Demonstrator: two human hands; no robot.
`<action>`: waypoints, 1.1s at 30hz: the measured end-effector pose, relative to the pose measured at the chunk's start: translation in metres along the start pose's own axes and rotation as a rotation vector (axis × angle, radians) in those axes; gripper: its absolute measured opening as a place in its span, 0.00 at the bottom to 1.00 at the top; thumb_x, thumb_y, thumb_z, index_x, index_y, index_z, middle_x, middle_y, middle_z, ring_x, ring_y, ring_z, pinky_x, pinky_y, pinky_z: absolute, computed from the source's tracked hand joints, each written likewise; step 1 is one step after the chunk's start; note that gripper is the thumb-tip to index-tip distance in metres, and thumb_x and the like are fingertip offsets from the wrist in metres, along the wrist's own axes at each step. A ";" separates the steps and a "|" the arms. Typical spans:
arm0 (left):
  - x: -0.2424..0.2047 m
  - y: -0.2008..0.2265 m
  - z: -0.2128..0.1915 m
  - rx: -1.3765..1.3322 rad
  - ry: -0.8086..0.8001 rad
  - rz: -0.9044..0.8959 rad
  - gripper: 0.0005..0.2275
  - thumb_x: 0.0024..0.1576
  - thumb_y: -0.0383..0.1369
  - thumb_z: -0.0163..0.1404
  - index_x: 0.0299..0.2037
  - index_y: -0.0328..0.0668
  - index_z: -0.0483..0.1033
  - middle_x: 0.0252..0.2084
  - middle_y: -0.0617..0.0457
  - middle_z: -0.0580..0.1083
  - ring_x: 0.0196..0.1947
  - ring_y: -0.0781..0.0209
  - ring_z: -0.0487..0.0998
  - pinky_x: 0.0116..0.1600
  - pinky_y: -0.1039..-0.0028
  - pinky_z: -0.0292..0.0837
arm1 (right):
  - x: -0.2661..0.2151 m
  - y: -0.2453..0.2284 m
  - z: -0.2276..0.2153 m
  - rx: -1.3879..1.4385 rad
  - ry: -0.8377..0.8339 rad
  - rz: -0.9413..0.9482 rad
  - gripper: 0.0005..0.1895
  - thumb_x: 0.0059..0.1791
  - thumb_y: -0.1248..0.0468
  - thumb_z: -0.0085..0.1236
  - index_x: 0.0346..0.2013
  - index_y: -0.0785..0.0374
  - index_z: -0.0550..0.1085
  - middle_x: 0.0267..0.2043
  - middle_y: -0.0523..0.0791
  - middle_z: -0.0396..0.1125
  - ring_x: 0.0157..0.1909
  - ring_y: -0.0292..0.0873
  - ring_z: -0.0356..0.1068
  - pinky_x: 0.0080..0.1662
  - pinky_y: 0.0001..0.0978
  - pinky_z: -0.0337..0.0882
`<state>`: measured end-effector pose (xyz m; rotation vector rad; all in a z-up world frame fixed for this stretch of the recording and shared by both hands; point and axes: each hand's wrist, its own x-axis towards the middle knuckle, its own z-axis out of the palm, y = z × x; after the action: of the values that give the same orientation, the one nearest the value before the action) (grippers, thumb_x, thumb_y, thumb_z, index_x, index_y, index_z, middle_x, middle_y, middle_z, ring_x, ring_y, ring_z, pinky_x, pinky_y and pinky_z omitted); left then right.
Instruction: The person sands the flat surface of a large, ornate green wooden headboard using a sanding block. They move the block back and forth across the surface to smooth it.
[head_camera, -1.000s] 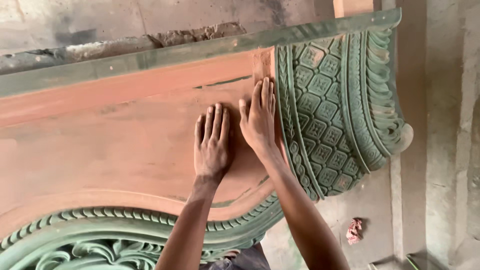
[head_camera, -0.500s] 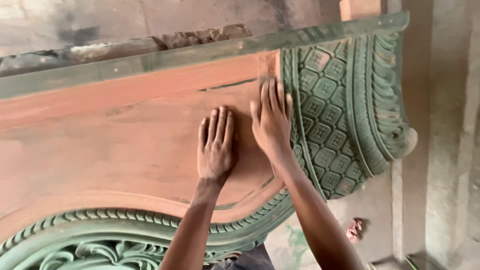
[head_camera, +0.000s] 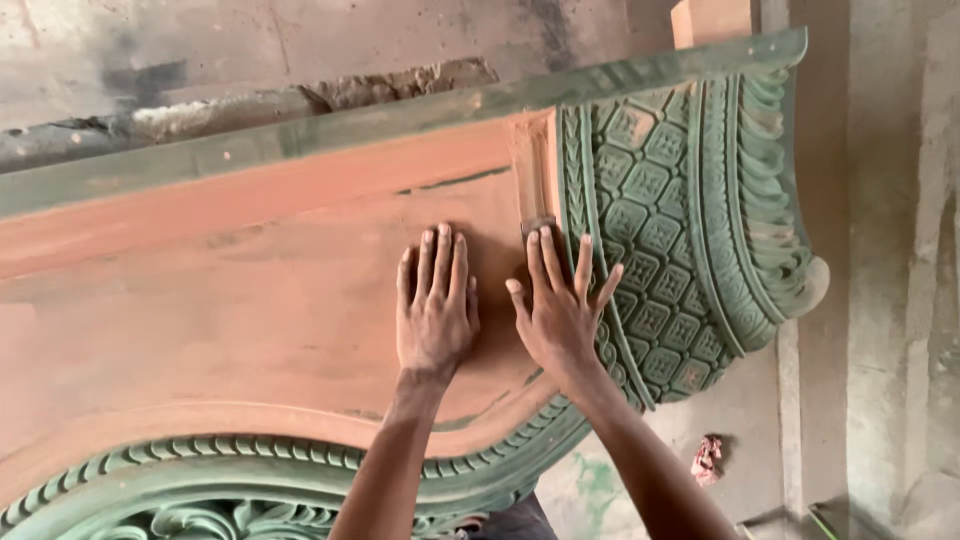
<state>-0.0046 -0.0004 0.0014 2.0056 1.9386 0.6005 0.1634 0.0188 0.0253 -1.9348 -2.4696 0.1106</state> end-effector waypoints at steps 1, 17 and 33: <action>0.001 0.000 0.000 0.007 -0.004 0.000 0.24 0.65 0.34 0.42 0.71 0.33 0.62 0.74 0.42 0.61 0.74 0.46 0.59 0.76 0.51 0.51 | 0.011 0.000 0.003 0.009 0.027 -0.003 0.33 0.57 0.45 0.42 0.74 0.58 0.60 0.78 0.44 0.52 0.79 0.62 0.38 0.66 0.79 0.26; -0.004 0.000 0.001 0.024 -0.044 -0.012 0.24 0.65 0.35 0.41 0.71 0.33 0.61 0.75 0.43 0.60 0.75 0.47 0.57 0.76 0.52 0.48 | -0.018 0.007 -0.001 0.039 -0.092 -0.010 0.34 0.58 0.45 0.41 0.75 0.59 0.57 0.78 0.45 0.49 0.79 0.63 0.36 0.68 0.78 0.27; -0.026 0.010 0.008 0.023 -0.045 -0.027 0.25 0.68 0.36 0.41 0.73 0.30 0.59 0.76 0.40 0.57 0.76 0.46 0.54 0.78 0.53 0.44 | -0.190 0.024 0.005 0.081 -0.250 0.035 0.40 0.57 0.41 0.37 0.75 0.64 0.51 0.79 0.49 0.44 0.80 0.66 0.33 0.70 0.76 0.28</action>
<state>0.0080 -0.0262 -0.0035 1.9854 1.9519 0.5243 0.2319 -0.1596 0.0271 -2.0435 -2.5302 0.4733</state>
